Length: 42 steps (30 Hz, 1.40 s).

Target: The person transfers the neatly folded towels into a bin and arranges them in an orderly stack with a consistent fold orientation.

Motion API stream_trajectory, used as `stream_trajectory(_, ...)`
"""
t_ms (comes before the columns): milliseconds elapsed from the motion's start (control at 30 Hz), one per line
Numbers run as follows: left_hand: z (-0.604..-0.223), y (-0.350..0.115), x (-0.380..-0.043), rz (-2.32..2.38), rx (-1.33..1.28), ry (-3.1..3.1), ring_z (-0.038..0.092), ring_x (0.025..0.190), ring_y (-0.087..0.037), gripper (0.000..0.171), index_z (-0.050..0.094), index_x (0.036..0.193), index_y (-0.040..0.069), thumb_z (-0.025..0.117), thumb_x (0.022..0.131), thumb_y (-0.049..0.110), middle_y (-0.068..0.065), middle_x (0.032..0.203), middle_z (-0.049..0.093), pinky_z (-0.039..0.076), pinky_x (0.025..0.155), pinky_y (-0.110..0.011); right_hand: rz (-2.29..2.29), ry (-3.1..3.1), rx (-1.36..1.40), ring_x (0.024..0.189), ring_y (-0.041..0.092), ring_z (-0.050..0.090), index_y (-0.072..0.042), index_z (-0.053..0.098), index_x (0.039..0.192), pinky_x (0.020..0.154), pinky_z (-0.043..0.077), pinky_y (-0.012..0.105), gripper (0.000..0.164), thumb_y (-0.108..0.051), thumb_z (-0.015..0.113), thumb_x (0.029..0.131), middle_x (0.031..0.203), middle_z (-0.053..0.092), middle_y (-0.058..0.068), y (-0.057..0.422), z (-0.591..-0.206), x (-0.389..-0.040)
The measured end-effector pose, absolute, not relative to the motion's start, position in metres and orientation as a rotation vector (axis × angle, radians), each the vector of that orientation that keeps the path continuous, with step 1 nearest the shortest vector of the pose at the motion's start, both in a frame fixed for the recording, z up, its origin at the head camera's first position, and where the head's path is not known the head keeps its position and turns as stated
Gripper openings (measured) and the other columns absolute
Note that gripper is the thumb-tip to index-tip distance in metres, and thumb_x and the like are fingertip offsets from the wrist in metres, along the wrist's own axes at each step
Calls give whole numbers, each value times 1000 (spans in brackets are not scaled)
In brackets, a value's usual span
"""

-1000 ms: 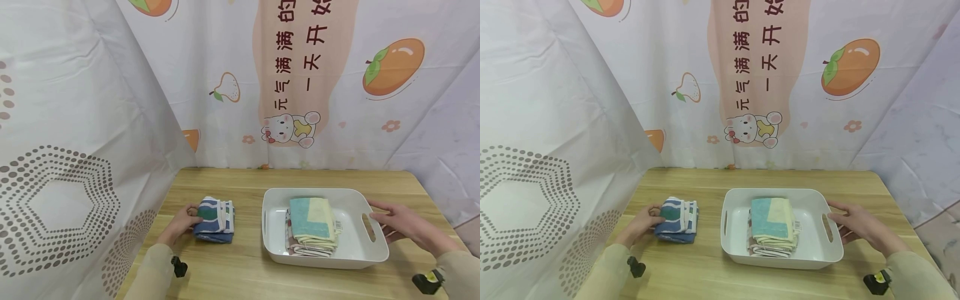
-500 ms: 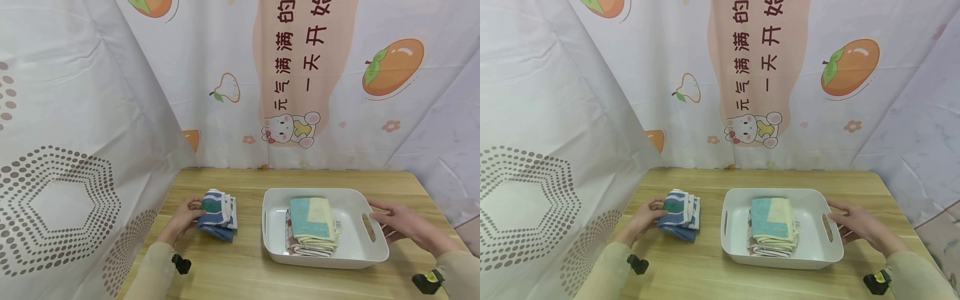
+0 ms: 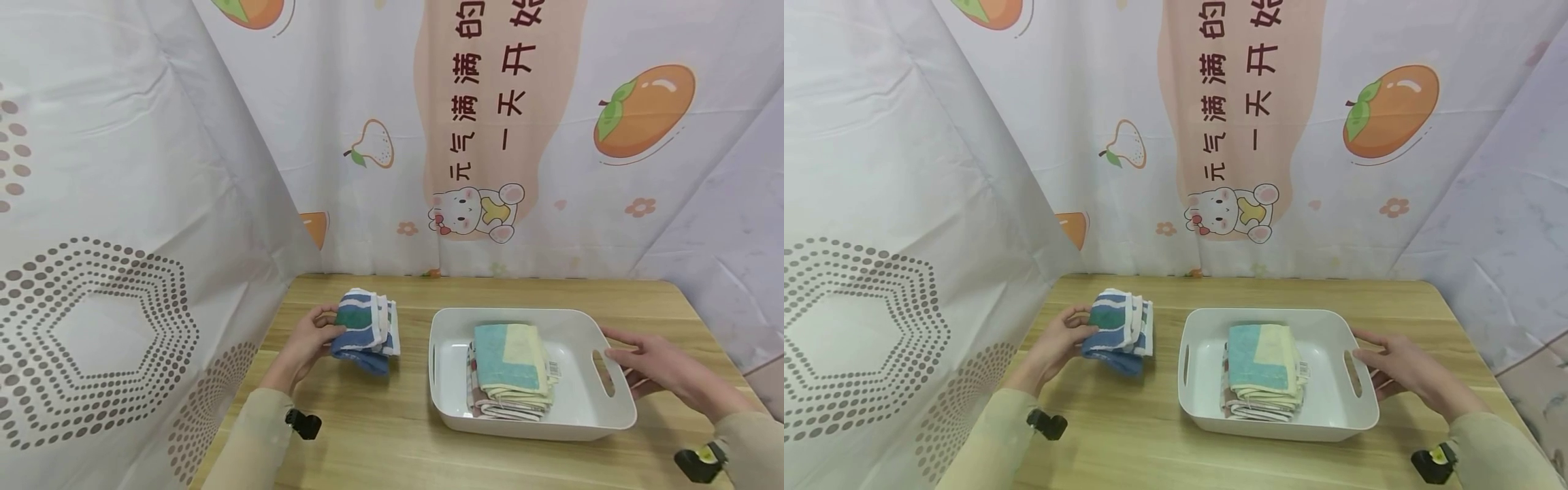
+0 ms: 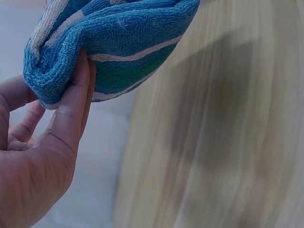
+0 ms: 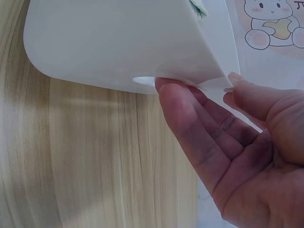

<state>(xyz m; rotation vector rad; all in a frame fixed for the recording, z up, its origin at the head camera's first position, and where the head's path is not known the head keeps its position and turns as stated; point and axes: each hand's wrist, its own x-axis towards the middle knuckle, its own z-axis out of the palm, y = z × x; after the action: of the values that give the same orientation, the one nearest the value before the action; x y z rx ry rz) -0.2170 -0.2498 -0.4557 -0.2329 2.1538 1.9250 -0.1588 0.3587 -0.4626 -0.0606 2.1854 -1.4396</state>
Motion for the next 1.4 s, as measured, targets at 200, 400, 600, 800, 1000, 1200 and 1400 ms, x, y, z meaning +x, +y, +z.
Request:
stream_trajectory(200, -447, -241, -217, 1982, -215, 2124, 68, 88, -21, 49, 50, 138, 13, 71, 94, 5, -14, 122, 61, 59, 66, -33, -1424, 2200, -47, 82, 31, 74, 3, 9, 160, 68, 62, 44, 73, -27, 52, 109, 99, 74, 17, 358, -462, -159)
stream_trajectory(400, -439, -231, -219, 2047, -212, 2088, 66, 88, -20, 49, 51, 137, 13, 72, 93, 4, -12, 121, 61, 58, 66, -31, -1442, 2200, -76, 82, 30, 75, 5, 10, 159, 67, 62, 43, 71, -25, 51, 109, 99, 74, 17, 359, -464, -158)
stream_trajectory(600, -434, -221, -220, 2092, -201, 2059, 66, 87, -19, 49, 52, 136, 13, 74, 93, 5, -12, 121, 60, 58, 67, -30, -1464, 2190, -78, 83, 31, 75, 2, 13, 160, 68, 63, 43, 69, -25, 51, 109, 100, 75, 17, 360, -465, -158)
stream_trajectory(800, -428, -211, -221, 2152, -144, 2014, 66, 85, -19, 46, 53, 134, 11, 72, 93, 2, -11, 115, 62, 58, 65, -29, -1489, 2173, -93, 84, 32, 75, -12, 22, 163, 69, 63, 43, 63, -25, 52, 109, 100, 74, 18, 361, -465, -157)
stream_trajectory(1000, -422, -201, -223, 2189, -93, 1970, 66, 85, -20, 47, 51, 135, 9, 71, 94, 1, -10, 113, 62, 58, 66, -30, -1486, 2175, -89, 83, 31, 75, -37, 35, 155, 69, 63, 42, 50, -25, 52, 109, 101, 75, 17, 362, -466, -158)
stream_trajectory(1200, -413, -192, -224, 2224, -68, 1919, 66, 86, -21, 46, 52, 134, 10, 72, 93, 2, -11, 114, 61, 59, 66, -31, -1461, 2208, -70, 81, 31, 75, -13, 26, 162, 68, 62, 42, 62, -26, 54, 108, 101, 75, 16, 362, -465, -158)
stream_trajectory(1400, -405, -182, -225, 2250, -26, 1897, 65, 85, -20, 43, 53, 131, 11, 72, 93, 1, -11, 113, 60, 58, 65, -30, -1439, 2264, -62, 79, 30, 75, 11, 20, 155, 68, 63, 43, 68, -25, 54, 108, 98, 75, 19, 358, -462, -159)
